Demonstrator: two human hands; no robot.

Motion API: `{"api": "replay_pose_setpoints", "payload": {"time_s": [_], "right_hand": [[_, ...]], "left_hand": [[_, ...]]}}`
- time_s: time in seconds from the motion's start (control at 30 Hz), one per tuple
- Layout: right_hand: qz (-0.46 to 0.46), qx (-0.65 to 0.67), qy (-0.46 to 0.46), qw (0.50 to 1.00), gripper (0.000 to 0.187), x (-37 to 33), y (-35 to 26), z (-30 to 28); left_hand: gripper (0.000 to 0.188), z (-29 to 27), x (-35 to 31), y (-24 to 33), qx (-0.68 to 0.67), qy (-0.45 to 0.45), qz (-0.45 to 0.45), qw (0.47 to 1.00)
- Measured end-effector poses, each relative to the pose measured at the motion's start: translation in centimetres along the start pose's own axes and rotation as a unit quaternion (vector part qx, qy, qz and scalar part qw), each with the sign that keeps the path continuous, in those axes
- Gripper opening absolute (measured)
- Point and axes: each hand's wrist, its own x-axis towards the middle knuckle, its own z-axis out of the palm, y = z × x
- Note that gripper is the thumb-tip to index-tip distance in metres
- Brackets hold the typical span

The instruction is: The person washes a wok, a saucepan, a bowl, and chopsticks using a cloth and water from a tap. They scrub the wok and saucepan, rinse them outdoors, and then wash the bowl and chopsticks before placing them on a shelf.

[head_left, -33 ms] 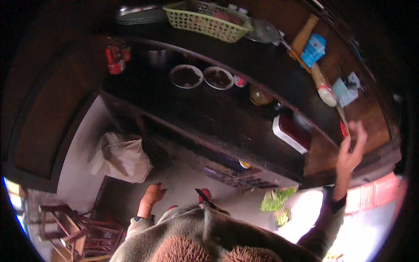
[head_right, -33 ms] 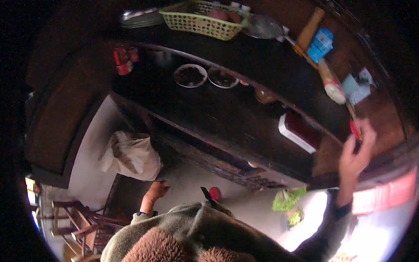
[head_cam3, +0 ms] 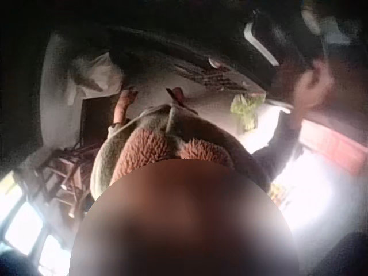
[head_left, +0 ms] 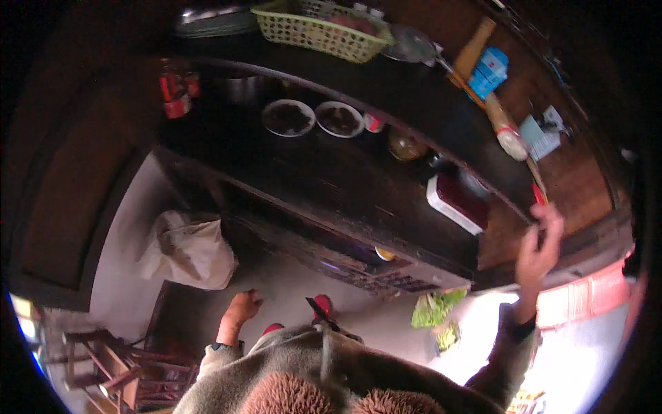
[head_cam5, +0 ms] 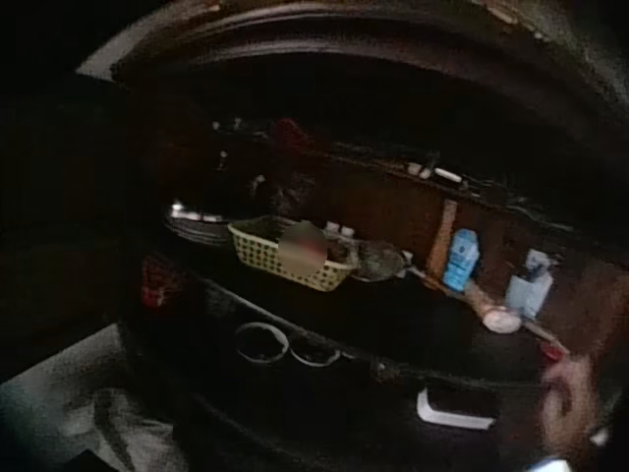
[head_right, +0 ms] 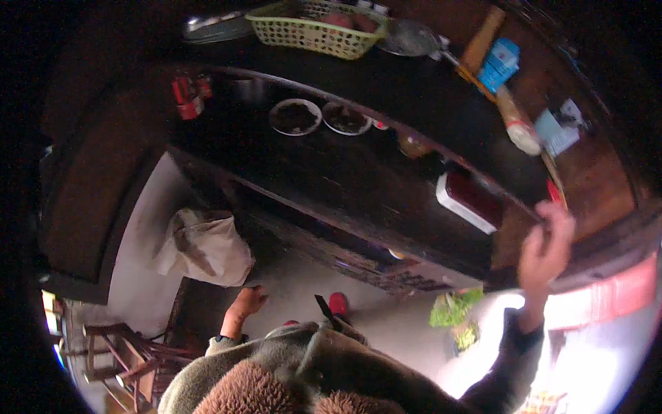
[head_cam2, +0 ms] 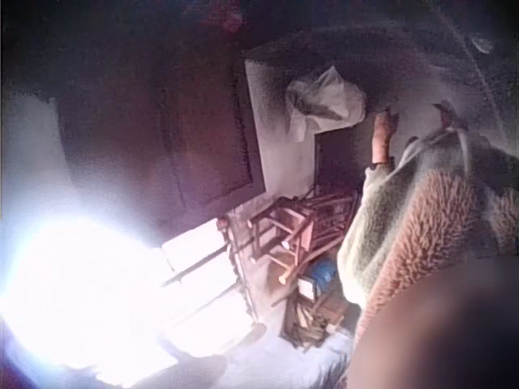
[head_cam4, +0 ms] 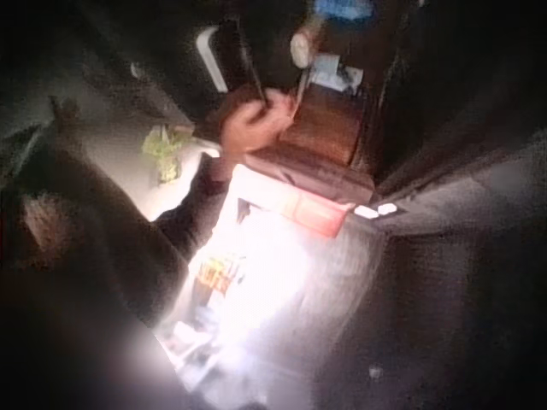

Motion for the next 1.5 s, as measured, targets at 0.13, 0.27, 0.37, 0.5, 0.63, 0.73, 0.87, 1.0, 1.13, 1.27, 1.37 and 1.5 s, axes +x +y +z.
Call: {"api": "replay_pose_setpoints", "payload": {"time_s": [0.13,0.27,0.37,0.5,0.63,0.73,0.87,1.0,1.13,1.27,1.37,1.5], "right_hand": [[0.136,0.069,-0.219,0.964,0.023,-14.8,-4.1,1.0],[0.386,0.067,-0.356,0.848,0.036,-32.4,-7.2,-1.5],[0.515,0.094,-0.428,0.737,0.049,-45.1,-10.1,-5.4],[0.639,0.044,-0.366,0.676,0.052,-59.1,-17.4,-10.6],[0.729,0.014,-0.284,0.622,0.053,-71.4,-25.8,-17.4],[0.778,0.018,-0.253,0.575,0.054,-80.9,-31.8,-23.0],[0.816,0.028,-0.249,0.521,0.055,-89.9,-36.0,-27.4],[0.848,0.058,-0.165,0.501,0.051,-95.7,-38.8,-32.1],[0.873,0.016,-0.122,0.472,0.048,-100.3,-37.8,-37.9],[0.865,-0.023,-0.041,0.499,0.048,-105.0,-35.6,-42.7],[0.882,-0.029,0.002,0.471,0.048,-109.0,-34.0,-46.5],[0.915,-0.033,0.018,0.402,0.045,-113.1,-35.3,-50.7]], "left_hand": [[0.023,2.5,-1.5,-3.4,-0.020,-0.012,0.132,0.991],[0.025,3.3,-1.2,-4.7,0.173,-0.062,0.225,0.957],[0.026,3.2,0.1,-2.1,0.161,-0.074,0.268,0.947],[0.031,4.1,1.2,6.4,0.135,-0.245,0.109,0.954],[0.035,8.6,-2.2,16.2,0.114,-0.330,0.147,0.926],[0.036,16.0,-7.3,20.9,0.142,-0.354,0.205,0.901],[0.044,26.1,-12.1,27.1,0.195,-0.351,0.398,0.825],[0.052,34.8,-19.5,32.0,0.243,-0.293,0.522,0.763],[0.069,42.1,-25.8,37.5,0.233,-0.370,0.434,0.788],[0.081,49.1,-27.9,43.6,0.284,-0.379,0.461,0.750],[0.081,55.6,-30.9,49.3,0.328,-0.349,0.517,0.709],[0.078,66.3,-39.4,58.0,0.358,-0.387,0.525,0.668]]}}
